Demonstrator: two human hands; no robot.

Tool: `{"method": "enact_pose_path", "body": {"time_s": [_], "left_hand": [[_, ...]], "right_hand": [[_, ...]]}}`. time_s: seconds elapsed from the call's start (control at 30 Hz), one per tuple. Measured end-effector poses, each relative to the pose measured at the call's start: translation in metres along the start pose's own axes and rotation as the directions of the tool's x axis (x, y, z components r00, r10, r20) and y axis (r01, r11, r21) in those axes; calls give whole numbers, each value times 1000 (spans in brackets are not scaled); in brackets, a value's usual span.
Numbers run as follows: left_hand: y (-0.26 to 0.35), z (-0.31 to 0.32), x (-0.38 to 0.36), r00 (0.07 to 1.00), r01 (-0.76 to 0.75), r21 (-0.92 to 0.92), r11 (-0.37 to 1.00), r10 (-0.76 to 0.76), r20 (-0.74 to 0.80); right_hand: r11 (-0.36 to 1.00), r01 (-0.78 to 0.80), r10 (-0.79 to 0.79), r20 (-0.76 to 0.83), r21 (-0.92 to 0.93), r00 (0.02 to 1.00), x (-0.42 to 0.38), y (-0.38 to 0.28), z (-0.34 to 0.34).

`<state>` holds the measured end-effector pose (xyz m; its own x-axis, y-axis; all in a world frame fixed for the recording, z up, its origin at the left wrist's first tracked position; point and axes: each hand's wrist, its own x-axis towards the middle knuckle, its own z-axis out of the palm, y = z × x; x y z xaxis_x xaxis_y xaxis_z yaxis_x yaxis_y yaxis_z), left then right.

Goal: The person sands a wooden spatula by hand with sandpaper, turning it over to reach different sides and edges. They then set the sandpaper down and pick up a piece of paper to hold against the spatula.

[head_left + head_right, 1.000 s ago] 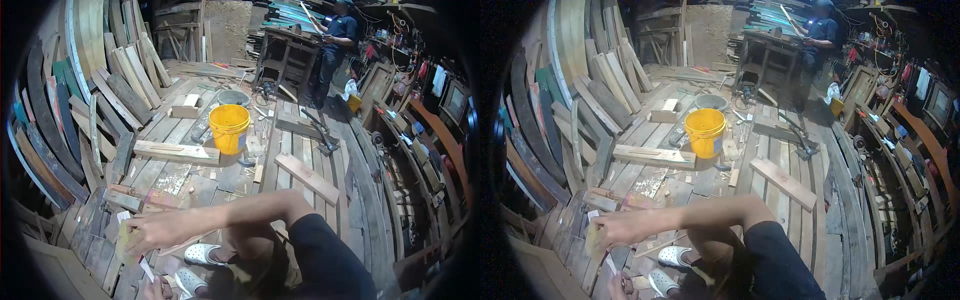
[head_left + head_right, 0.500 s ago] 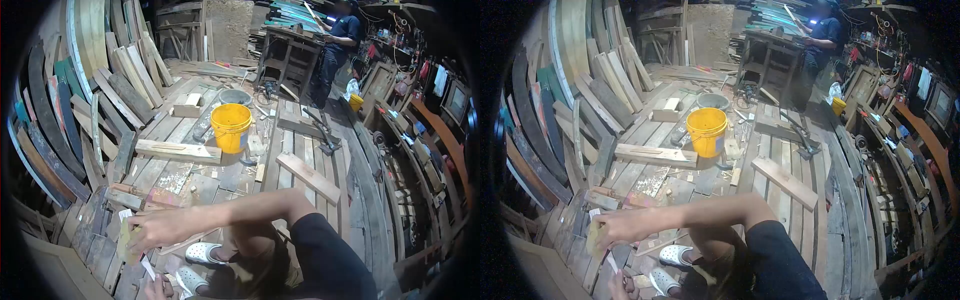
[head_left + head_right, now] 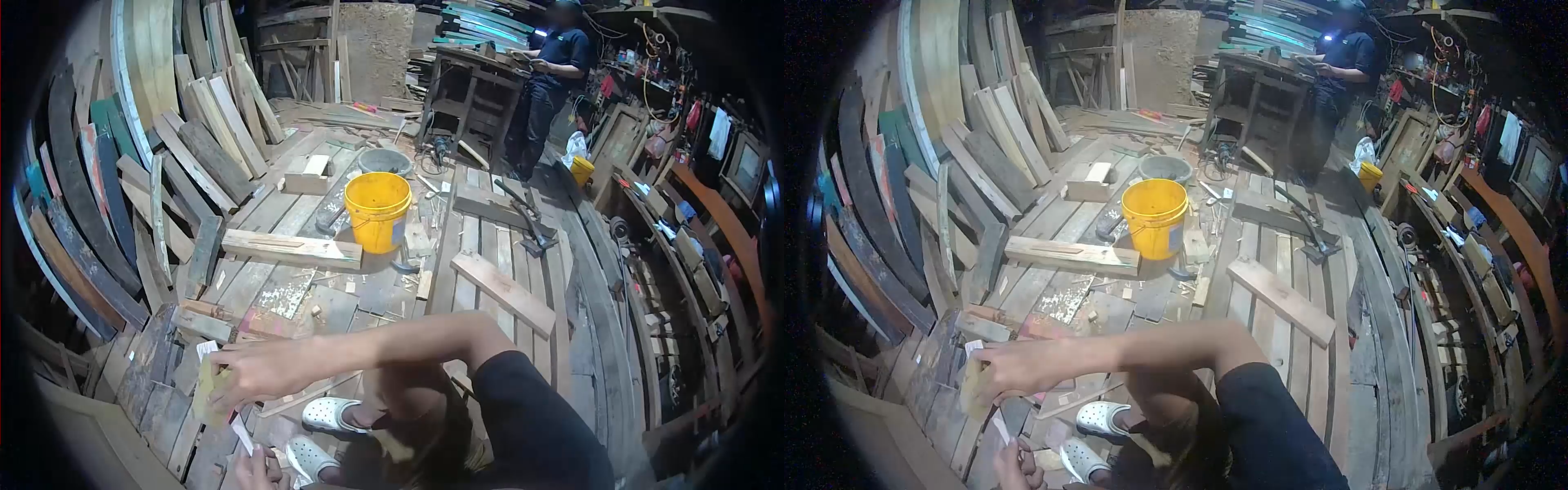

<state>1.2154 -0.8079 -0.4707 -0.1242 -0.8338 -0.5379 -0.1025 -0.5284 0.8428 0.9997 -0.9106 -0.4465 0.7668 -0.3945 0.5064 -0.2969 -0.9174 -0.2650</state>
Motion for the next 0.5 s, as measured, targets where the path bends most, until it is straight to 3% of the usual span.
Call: {"method": "enact_pose_path", "body": {"time_s": [0.03,0.13,0.17,0.27,0.37,0.43,0.5], "left_hand": [[2,3,-2,999,-6,17,1000,7,-44],[6,-2,-1,987,-91,30,995,86,136],[5,5,-4,999,-53,25,998,52,12],[5,-1,-1,996,-42,37,998,39,75],[6,2,-3,999,-41,33,999,40,22],[3,-4,2,990,-57,21,998,54,130],[-3,-1,4,999,-14,16,1000,14,35]], "right_hand": [[1000,-11,11,10,15,1000,1,-1,-1],[999,45,-44,-68,17,997,-1,4,6],[997,79,-78,-112,8,991,-2,6,9],[999,43,-45,-63,-22,997,-3,5,6],[999,49,-49,-61,-13,997,-3,3,4],[998,65,-66,-69,-23,995,-3,4,5],[999,44,-45,-39,-23,998,-2,5,6]]}}
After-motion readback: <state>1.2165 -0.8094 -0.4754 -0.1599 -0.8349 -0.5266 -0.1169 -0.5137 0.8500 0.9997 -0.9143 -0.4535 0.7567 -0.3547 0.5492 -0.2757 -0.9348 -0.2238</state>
